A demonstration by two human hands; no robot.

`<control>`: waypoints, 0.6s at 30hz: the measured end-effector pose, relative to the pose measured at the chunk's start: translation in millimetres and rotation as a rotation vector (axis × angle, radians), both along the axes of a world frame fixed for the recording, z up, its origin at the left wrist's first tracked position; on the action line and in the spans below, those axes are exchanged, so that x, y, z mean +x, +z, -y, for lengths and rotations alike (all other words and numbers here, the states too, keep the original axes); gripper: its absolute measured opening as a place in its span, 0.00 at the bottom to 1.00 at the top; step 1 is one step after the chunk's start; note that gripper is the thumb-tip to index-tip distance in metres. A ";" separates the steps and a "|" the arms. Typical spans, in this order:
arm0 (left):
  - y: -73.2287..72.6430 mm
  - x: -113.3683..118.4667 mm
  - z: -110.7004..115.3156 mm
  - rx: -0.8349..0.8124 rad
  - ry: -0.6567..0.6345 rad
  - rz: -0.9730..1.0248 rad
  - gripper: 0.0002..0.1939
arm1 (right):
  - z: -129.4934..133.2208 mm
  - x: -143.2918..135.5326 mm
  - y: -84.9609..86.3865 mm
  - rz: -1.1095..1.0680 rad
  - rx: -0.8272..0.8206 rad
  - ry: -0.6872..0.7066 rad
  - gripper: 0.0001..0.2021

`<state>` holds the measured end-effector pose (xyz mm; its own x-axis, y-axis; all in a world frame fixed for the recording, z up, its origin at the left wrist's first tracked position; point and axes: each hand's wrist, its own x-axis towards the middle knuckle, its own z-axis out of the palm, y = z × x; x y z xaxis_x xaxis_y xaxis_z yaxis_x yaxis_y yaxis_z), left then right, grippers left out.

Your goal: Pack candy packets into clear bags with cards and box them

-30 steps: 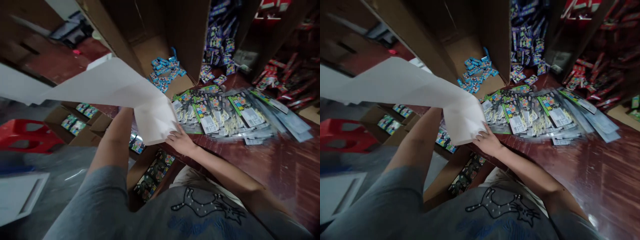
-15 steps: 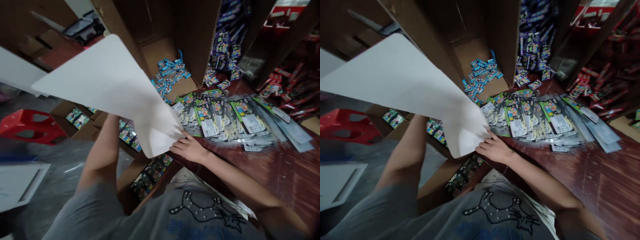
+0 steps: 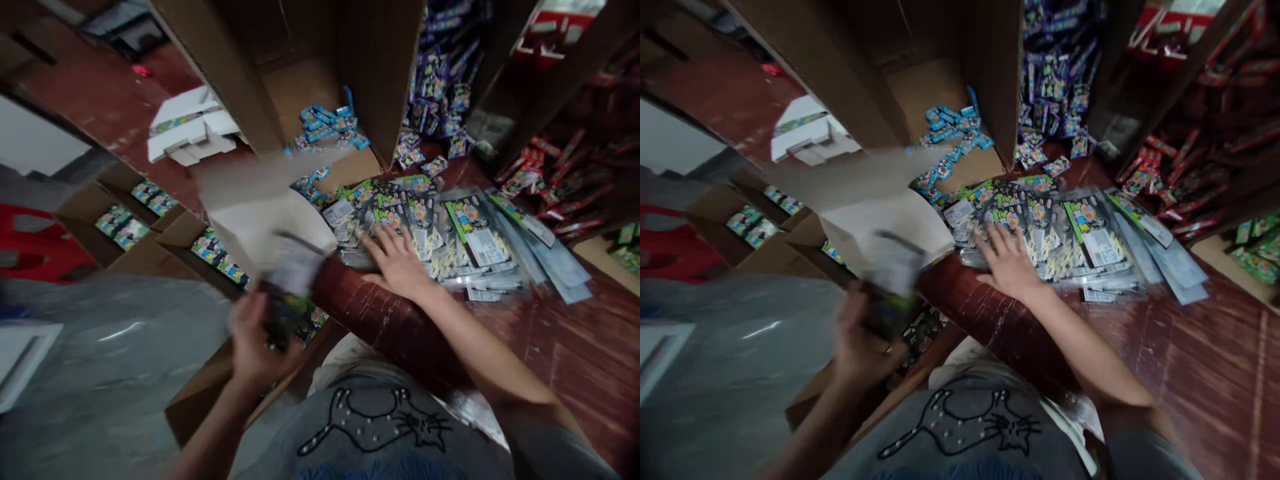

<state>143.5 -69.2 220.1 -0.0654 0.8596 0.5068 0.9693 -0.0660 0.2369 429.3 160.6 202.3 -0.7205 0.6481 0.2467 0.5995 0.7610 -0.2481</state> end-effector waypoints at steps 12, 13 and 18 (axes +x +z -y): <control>-40.7 55.0 -67.3 -0.236 -0.232 -0.209 0.28 | 13.1 76.4 -40.0 -0.078 0.022 -0.086 0.31; -31.2 54.7 -72.8 -0.219 -0.245 -0.203 0.26 | 10.5 77.5 -40.2 -0.112 0.026 -0.080 0.30; 34.4 54.3 -167.9 0.039 -0.315 -0.160 0.29 | -21.6 85.3 -41.2 -0.310 0.051 -0.085 0.34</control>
<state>197.7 98.7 254.5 0.2828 0.8048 0.5218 0.9247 -0.3734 0.0747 514.6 182.2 161.1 -0.5497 0.6840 0.4796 0.5634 0.7274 -0.3917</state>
